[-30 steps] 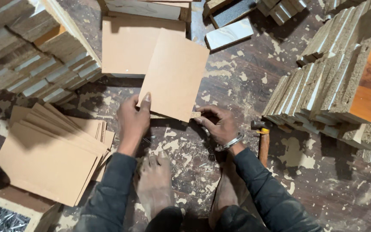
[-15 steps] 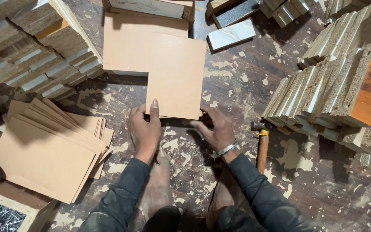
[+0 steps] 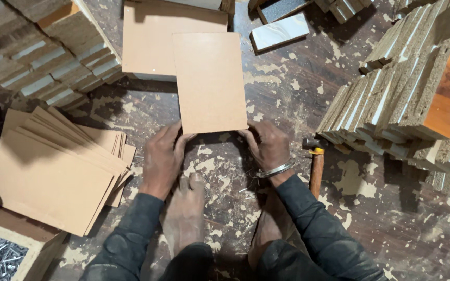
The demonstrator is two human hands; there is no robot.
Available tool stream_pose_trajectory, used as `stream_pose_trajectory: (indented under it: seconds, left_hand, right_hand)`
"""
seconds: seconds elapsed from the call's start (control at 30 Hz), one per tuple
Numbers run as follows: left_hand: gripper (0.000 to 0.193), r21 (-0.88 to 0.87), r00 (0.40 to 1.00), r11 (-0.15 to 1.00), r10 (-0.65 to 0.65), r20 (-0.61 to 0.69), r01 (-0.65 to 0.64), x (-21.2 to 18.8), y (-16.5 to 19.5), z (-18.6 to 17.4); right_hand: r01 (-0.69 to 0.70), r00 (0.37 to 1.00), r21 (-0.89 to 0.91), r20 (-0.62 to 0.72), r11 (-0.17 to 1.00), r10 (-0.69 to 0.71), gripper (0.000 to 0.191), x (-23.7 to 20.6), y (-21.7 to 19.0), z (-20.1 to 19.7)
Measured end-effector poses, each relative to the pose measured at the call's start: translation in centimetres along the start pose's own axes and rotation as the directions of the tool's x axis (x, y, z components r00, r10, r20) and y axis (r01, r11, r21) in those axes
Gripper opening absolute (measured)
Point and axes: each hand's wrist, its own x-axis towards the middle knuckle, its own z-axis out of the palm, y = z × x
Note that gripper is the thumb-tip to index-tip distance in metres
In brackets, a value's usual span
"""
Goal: The person hammers nails into small wooden panels on a workbench to assemble small boxes, picking nails from a container, positioning a panel against a box side, and driving nails in with a hammer. They set finished boxes aside and stack completed pieces with other finished panels.
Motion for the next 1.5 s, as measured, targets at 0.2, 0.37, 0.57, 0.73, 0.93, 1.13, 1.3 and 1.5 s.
stream_pose_trajectory:
  seconds: [0.2, 0.37, 0.57, 0.73, 0.93, 1.13, 1.3, 1.5]
  left_hand:
    - [0.03, 0.252, 0.957, 0.967, -0.054, 0.284, -0.02, 2.1, -1.1, -0.8]
    - [0.032, 0.308, 0.95, 0.949, -0.034, 0.309, -0.066, 2.0, -1.1, -0.6]
    - [0.024, 0.358, 0.975, 0.925, 0.052, 0.215, -0.128, 1.4, -0.2, -0.8]
    - [0.019, 0.419, 0.962, 0.895, 0.036, 0.27, -0.15, 1.4, 0.4, -1.0]
    - [0.011, 0.336, 0.968, 0.927, 0.088, 0.236, -0.166, 1.5, -0.3, -1.2]
    - [0.012, 0.343, 0.941, 0.926, 0.036, 0.338, -0.158, 1.6, -2.1, -0.2]
    - [0.013, 0.354, 0.913, 0.926, -0.025, 0.407, -0.132, 1.8, -2.6, 0.0]
    - [0.021, 0.347, 0.95, 0.916, 0.096, 0.296, -0.201, 1.4, -0.9, -1.3]
  right_hand:
    - [0.147, 0.987, -0.137, -0.04, 0.98, -0.154, 0.027, 0.4, 0.5, 0.3]
    - [0.094, 0.994, -0.147, 0.071, 0.985, -0.084, 0.03, 1.1, 0.8, 0.0]
    - [0.128, 0.982, -0.106, 0.153, 0.986, -0.111, 0.018, 2.2, 1.5, -1.0]
    - [0.151, 0.966, -0.058, 0.219, 0.987, -0.135, 0.013, 2.8, 2.0, -1.4]
    - [0.154, 0.955, 0.026, 0.255, 0.988, -0.155, 0.015, 3.5, 2.2, -1.6]
    - [0.164, 0.956, 0.009, 0.244, 0.986, -0.161, 0.01, 3.6, 2.7, -1.1]
    - [0.09, 0.957, 0.042, 0.274, 0.995, -0.098, 0.007, 3.5, 2.9, -0.8]
    - [0.154, 0.941, 0.006, 0.303, 0.988, -0.149, 0.023, 3.5, 2.2, -2.0]
